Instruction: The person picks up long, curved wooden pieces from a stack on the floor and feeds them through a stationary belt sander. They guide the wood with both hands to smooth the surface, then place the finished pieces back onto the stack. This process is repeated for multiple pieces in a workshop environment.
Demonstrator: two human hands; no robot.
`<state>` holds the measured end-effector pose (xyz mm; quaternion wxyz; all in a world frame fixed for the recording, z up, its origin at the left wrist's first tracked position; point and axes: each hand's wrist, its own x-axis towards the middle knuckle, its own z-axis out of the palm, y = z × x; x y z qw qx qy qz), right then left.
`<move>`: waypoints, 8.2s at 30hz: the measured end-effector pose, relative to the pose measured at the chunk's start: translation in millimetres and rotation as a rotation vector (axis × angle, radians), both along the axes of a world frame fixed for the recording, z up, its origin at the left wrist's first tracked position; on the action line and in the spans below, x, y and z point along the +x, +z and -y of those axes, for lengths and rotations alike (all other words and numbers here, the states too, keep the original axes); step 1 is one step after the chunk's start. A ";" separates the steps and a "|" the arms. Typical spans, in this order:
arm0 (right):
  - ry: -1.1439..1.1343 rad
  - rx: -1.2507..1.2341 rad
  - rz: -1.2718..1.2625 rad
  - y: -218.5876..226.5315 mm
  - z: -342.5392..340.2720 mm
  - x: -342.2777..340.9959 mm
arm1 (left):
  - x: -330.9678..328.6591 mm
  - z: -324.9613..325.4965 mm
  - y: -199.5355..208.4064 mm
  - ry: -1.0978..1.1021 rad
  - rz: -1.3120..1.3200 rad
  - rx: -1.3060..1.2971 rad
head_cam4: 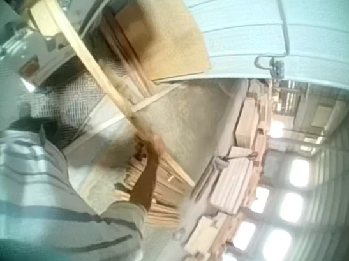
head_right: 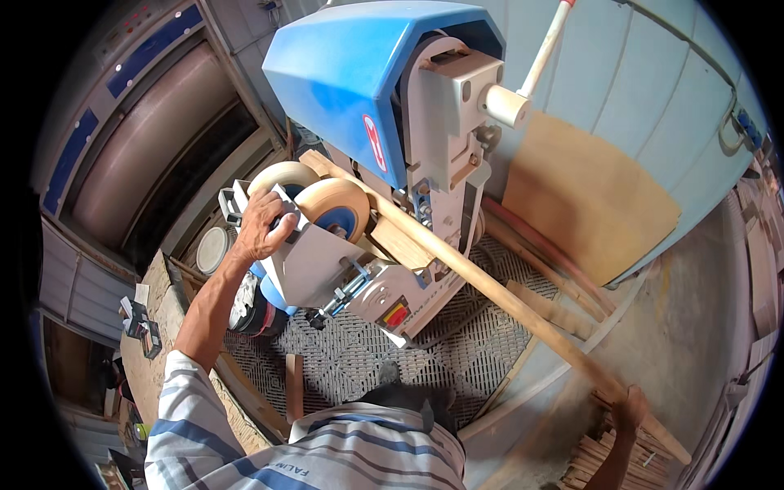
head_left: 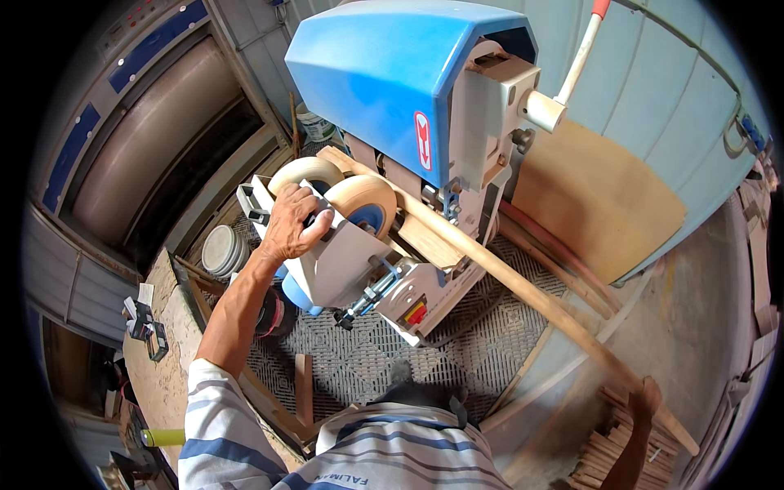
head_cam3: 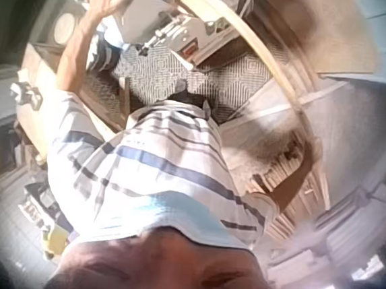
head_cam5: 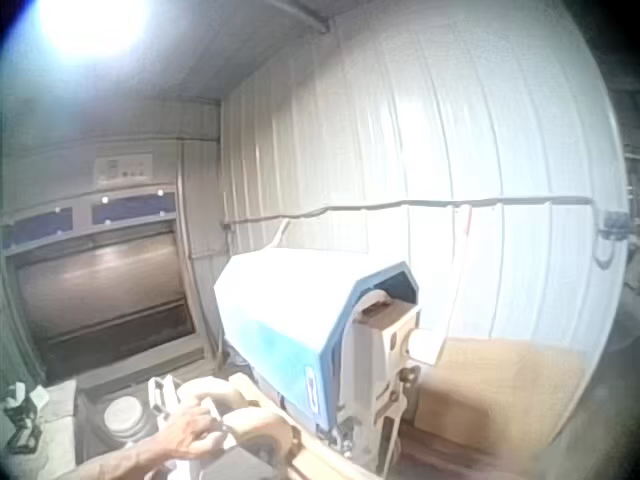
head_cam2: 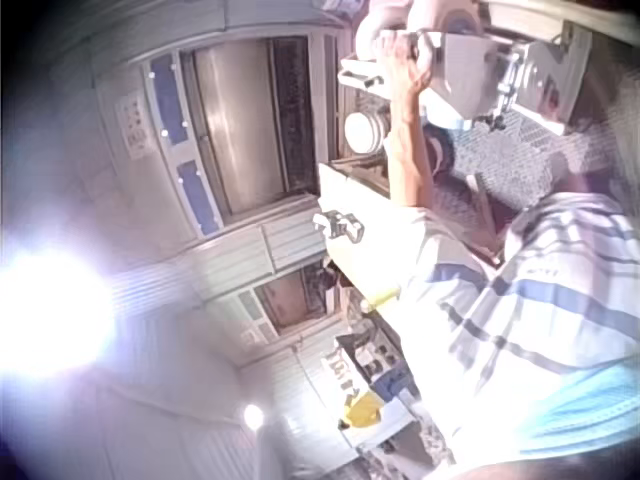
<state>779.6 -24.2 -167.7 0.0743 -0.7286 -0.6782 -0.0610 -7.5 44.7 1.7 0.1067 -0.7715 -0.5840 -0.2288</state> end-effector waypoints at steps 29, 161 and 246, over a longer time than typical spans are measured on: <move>0.006 0.014 0.025 -2.1 1.6 -7.5 | 0.7 -0.9 -1.3 0.017 0.042 0.008; -0.067 0.015 -0.054 -7.7 -3.1 -36.1 | -5.5 0.0 -7.6 -0.056 0.008 0.120; 0.268 0.200 -0.094 5.7 -23.1 -94.6 | -43.4 -2.8 -31.7 0.017 -0.003 0.049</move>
